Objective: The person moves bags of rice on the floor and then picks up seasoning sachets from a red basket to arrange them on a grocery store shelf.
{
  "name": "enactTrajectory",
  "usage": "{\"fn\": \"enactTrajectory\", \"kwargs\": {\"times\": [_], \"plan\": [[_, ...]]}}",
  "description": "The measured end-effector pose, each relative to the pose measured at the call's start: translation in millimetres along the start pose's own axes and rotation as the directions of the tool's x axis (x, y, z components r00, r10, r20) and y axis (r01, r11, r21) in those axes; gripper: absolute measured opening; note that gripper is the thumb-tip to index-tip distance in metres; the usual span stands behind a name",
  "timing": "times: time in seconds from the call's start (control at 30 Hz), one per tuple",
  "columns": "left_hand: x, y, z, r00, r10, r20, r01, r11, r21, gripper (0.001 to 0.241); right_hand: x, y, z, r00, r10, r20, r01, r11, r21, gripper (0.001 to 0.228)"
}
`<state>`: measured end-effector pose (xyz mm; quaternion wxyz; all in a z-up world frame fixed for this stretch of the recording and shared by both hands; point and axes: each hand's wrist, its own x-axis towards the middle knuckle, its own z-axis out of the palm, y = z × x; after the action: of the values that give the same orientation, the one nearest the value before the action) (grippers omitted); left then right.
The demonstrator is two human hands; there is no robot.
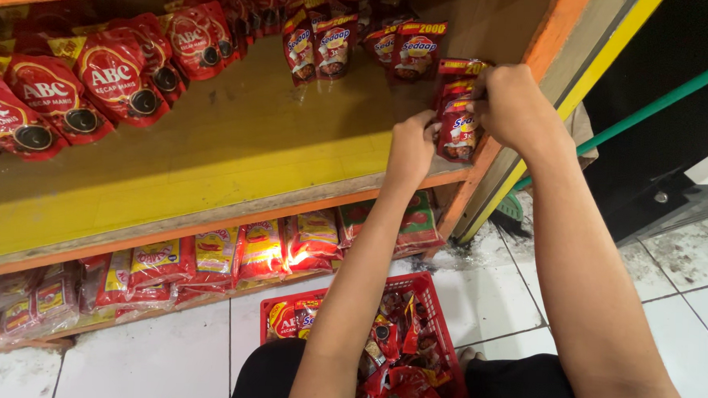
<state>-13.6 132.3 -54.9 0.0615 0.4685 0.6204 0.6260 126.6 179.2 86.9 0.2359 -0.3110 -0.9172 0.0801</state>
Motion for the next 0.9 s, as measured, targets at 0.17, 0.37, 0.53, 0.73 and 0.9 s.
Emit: {"fn": "enactTrajectory", "kwargs": {"times": [0.17, 0.37, 0.53, 0.73, 0.9], "plan": [[-4.8, -6.1, 11.8, 0.998, 0.055, -0.012, -0.054, 0.998, 0.03, 0.024, -2.4, 3.3, 1.7, 0.999, -0.039, -0.022, 0.039, 0.999, 0.024, 0.018], [0.7, -12.4, 15.2, 1.0, -0.001, 0.005, 0.001, 1.0, -0.02, 0.027, 0.8, 9.6, 10.8, 0.979, -0.145, -0.143, 0.145, 0.989, -0.009, 0.017], [0.0, -22.4, 9.5, 0.992, 0.126, -0.009, -0.126, 0.992, -0.005, 0.029, -2.6, 10.9, 9.5, 0.988, -0.124, -0.095, 0.125, 0.992, 0.004, 0.019], [-3.1, 5.9, -31.8, 0.984, 0.175, 0.018, -0.176, 0.98, 0.096, 0.037, -15.2, 7.8, 8.2, 0.947, -0.267, -0.18, 0.238, 0.957, -0.164, 0.041], [-23.6, 73.5, -90.2, 0.975, 0.118, 0.187, -0.141, 0.983, 0.114, 0.026, -34.0, -11.7, -13.5, 0.946, -0.279, -0.168, 0.235, 0.942, -0.241, 0.05]]}}
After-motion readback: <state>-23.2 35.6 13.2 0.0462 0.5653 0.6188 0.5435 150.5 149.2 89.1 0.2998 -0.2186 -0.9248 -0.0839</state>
